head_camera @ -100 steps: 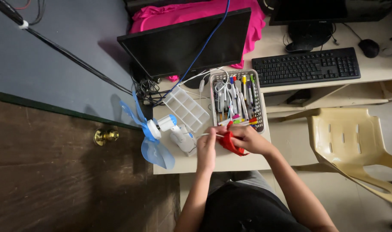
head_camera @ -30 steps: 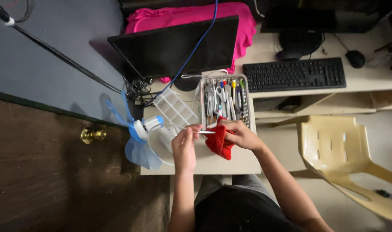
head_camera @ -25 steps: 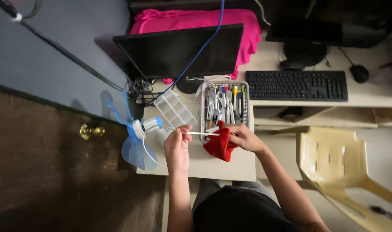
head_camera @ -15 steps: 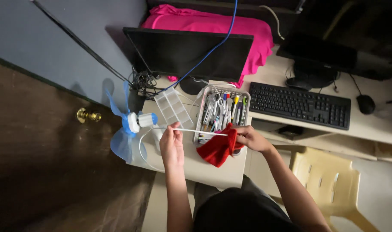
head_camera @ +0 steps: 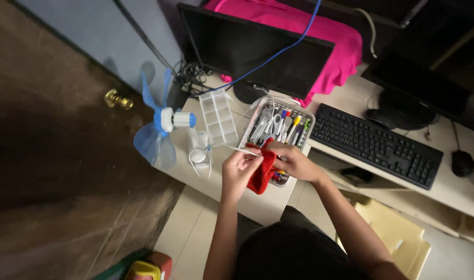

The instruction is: The person cleans a small blue and white fan using a red cloth, wiping the blades and the body. They then move to a nearby desk to pick up a small box and a duster, returning to the fan to continue cleaning.

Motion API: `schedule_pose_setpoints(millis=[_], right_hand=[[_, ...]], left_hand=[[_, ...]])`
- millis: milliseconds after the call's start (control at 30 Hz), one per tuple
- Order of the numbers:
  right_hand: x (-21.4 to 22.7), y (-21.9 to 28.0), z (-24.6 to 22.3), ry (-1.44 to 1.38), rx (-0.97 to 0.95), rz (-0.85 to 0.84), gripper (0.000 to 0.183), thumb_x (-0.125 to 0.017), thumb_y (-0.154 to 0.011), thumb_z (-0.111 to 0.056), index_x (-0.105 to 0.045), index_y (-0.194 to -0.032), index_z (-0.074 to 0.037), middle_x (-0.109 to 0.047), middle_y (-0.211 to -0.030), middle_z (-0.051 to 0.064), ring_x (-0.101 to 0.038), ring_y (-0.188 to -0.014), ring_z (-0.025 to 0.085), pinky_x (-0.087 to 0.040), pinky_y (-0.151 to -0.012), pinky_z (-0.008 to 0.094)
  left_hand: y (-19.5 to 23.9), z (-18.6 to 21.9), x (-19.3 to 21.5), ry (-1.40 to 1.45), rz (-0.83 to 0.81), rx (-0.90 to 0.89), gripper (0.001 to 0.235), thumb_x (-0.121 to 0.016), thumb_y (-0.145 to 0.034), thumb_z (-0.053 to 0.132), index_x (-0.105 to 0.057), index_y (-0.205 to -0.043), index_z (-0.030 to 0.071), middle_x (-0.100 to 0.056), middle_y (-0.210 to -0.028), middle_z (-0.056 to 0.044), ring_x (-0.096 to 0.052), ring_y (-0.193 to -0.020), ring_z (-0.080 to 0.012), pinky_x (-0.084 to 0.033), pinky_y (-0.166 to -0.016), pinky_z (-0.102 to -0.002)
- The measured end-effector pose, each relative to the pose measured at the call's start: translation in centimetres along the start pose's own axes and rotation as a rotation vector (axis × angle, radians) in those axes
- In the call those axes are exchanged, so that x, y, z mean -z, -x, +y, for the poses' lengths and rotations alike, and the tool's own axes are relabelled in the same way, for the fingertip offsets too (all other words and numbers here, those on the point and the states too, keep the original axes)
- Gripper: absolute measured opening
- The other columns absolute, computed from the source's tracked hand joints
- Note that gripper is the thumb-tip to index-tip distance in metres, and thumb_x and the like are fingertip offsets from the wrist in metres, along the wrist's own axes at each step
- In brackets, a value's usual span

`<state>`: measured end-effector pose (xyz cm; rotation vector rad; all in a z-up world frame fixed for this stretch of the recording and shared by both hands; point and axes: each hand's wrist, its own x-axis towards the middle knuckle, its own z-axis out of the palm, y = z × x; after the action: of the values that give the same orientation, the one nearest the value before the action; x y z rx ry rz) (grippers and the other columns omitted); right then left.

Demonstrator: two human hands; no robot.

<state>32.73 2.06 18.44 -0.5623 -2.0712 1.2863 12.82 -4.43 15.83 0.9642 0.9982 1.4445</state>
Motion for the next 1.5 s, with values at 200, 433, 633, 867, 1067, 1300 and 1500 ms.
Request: schedule_pose_setpoints(millis=[200, 433, 633, 867, 1067, 1300, 1500], right_hand=[[-0.1, -1.1, 1.2, 0.033, 0.098, 0.001, 0.014, -0.07, -0.093, -0.008, -0.067, -0.104, 0.001, -0.067, -0.1, 0.013, -0.065, -0.099, 0.031, -0.05, -0.098, 0.043], [1.0, -1.0, 6.6, -0.002, 0.168, -0.024, 0.011, -0.07, -0.094, -0.01, -0.069, -0.1, 0.0, -0.07, -0.101, 0.013, -0.067, -0.102, 0.03, -0.051, -0.1, 0.043], [0.3, 1.3, 13.0, 0.007, 0.09, 0.007, 0.008, -0.071, -0.095, -0.011, -0.072, -0.097, -0.003, -0.07, -0.101, 0.01, -0.064, -0.102, 0.03, -0.05, -0.1, 0.044], [-3.7, 5.5, 16.3, -1.247, -0.375, 0.565, 0.051, -0.059, -0.103, -0.038, -0.056, -0.14, -0.003, -0.062, -0.138, 0.014, -0.062, -0.122, 0.029, -0.048, -0.107, 0.047], [-6.9, 5.9, 13.1, -1.228, -0.644, 0.44, 0.052, -0.058, -0.099, -0.032, -0.053, -0.141, -0.002, -0.065, -0.132, 0.016, -0.067, -0.114, 0.026, -0.053, -0.1, 0.044], [-7.3, 4.5, 17.3, -1.045, -0.652, 0.567, 0.027, -0.053, -0.108, -0.013, -0.065, -0.121, 0.006, -0.073, -0.106, 0.015, -0.068, -0.09, 0.024, -0.056, -0.081, 0.04], [-5.8, 4.1, 21.3, -1.156, -0.628, 0.713, 0.025, -0.044, -0.106, -0.012, -0.064, -0.106, 0.001, -0.071, -0.098, 0.016, -0.069, -0.086, 0.027, -0.058, -0.083, 0.045]], left_hand=[[0.4, -0.3, -0.7, -0.043, 0.129, -0.128, 0.012, -0.072, -0.093, -0.007, -0.067, -0.104, -0.005, -0.071, -0.098, -0.009, -0.069, -0.09, -0.0124, -0.058, -0.079, -0.027], [0.6, -1.4, 1.0, 0.007, 0.202, -0.072, 0.01, -0.072, -0.093, -0.007, -0.068, -0.103, -0.005, -0.071, -0.098, -0.009, -0.068, -0.087, -0.0122, -0.056, -0.075, -0.026], [0.2, -4.0, 1.9, 0.022, 0.229, -0.104, 0.01, -0.072, -0.095, -0.006, -0.068, -0.104, -0.005, -0.071, -0.097, -0.011, -0.068, -0.086, -0.0141, -0.058, -0.077, -0.028], [0.1, -5.3, 0.3, 0.136, 0.467, -0.052, 0.01, -0.071, -0.093, -0.002, -0.066, -0.102, -0.002, -0.072, -0.097, -0.012, -0.072, -0.088, -0.0185, -0.062, -0.082, -0.033], [1.3, -10.8, -1.1, 0.149, 0.431, -0.047, 0.012, -0.073, -0.092, -0.002, -0.066, -0.103, -0.002, -0.073, -0.101, -0.013, -0.071, -0.092, -0.0181, -0.06, -0.083, -0.031], [3.1, -10.5, -2.1, 0.071, 0.426, 0.099, 0.012, -0.073, -0.092, 0.003, -0.066, -0.101, -0.001, -0.073, -0.095, -0.009, -0.065, -0.077, -0.0121, -0.055, -0.07, -0.027], [4.3, -12.7, -2.1, 0.152, 0.376, 0.127, 0.011, -0.073, -0.094, 0.004, -0.063, -0.098, 0.0, -0.068, -0.084, -0.005, -0.06, -0.07, -0.0091, -0.048, -0.063, -0.024]])
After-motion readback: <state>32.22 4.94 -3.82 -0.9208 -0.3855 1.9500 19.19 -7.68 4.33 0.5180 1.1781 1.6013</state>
